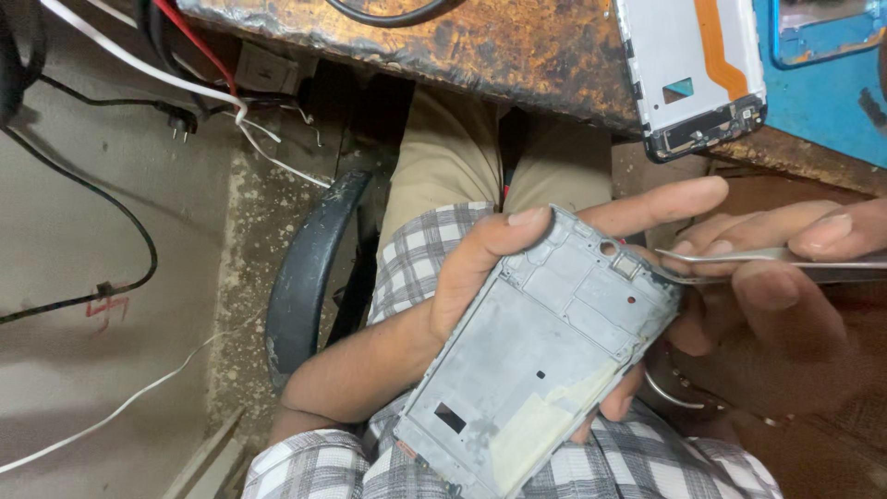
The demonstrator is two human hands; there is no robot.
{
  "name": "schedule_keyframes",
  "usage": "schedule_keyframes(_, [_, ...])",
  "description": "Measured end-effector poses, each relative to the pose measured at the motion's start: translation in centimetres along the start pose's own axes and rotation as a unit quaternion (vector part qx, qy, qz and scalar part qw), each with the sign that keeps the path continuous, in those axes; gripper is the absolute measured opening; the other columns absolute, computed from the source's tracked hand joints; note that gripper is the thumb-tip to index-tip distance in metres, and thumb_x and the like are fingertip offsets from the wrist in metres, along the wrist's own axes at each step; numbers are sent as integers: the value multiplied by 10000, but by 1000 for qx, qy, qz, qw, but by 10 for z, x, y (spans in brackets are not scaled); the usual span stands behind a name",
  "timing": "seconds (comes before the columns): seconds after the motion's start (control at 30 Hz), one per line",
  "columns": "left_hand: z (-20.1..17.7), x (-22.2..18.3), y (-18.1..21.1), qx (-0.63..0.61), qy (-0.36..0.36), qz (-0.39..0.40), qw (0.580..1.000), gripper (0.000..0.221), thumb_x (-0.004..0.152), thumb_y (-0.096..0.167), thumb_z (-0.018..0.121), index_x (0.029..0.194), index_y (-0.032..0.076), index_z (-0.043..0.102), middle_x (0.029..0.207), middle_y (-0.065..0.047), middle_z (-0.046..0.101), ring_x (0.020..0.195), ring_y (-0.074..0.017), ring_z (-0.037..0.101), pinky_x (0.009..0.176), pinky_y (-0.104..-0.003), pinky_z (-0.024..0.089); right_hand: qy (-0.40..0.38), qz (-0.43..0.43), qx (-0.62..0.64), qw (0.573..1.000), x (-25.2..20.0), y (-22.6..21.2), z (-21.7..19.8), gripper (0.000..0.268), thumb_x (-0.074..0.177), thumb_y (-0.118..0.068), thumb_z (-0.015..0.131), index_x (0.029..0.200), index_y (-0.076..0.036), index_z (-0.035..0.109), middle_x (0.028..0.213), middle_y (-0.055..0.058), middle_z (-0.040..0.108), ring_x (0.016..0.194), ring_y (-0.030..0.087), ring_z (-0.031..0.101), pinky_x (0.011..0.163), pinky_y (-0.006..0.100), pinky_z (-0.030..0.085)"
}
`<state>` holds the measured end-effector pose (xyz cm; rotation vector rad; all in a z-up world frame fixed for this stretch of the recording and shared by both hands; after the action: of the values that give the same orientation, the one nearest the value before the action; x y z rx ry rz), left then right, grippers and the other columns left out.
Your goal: The person disassembles a smartphone, using a metal prying tool to separate the casing and remove internal components. They handle the motherboard and battery, then apply adhesive from a tube to the phone's frame before reassembling the device.
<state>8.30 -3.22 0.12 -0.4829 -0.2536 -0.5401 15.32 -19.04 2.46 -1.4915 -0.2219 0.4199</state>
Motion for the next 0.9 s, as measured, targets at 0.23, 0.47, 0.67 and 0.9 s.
schedule_keyframes(0.23, [-3, 2, 12, 321, 10, 7, 947, 1005, 1002, 564, 625, 1653, -36, 149, 1489, -324, 390, 861, -256, 689, 738, -306, 589, 52, 159, -30, 985, -14, 13, -10, 385, 1013, -309, 570, 1263, -17, 555, 1173, 203, 669, 1090, 314, 700, 949, 503, 595])
schedule_keyframes(0.47, [11, 2, 16, 477, 23, 38, 878, 945, 1044, 647, 490, 1628, -64, 276, 1519, -324, 414, 944, -212, 670, 754, -292, 565, -110, 264, 30, 958, 11, 18, -11, 592, 989, -360, 625, 1268, 161, 607, 1104, 364, 719, 1061, 389, 736, 976, 498, 564])
schedule_keyframes(0.67, [17, -1, 12, 455, 40, 31, 889, 866, 1112, 656, 386, 1635, -22, 256, 1488, -266, 458, 777, -142, 562, 695, -253, 491, -51, 180, -64, 980, 19, 13, -17, 443, 1007, -278, 622, 1261, 80, 563, 1030, 299, 724, 941, 347, 753, 851, 477, 598])
schedule_keyframes(0.9, [16, -5, 14, 379, 89, 12, 921, 734, 1172, 542, 297, 1677, 20, 190, 1341, -179, 520, 835, -121, 583, 677, -239, 510, -52, -4, -50, 997, 23, -16, 20, 295, 1060, -165, 616, 1298, -76, 465, 960, 177, 721, 802, 264, 761, 675, 419, 630])
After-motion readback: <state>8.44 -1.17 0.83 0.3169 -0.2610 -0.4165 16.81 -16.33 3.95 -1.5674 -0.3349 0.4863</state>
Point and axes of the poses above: each hand's wrist, its own x-axis towards the middle knuckle, its own z-axis out of the palm, y = z × x, the point moved 8 cm from there along x, towards the middle knuckle
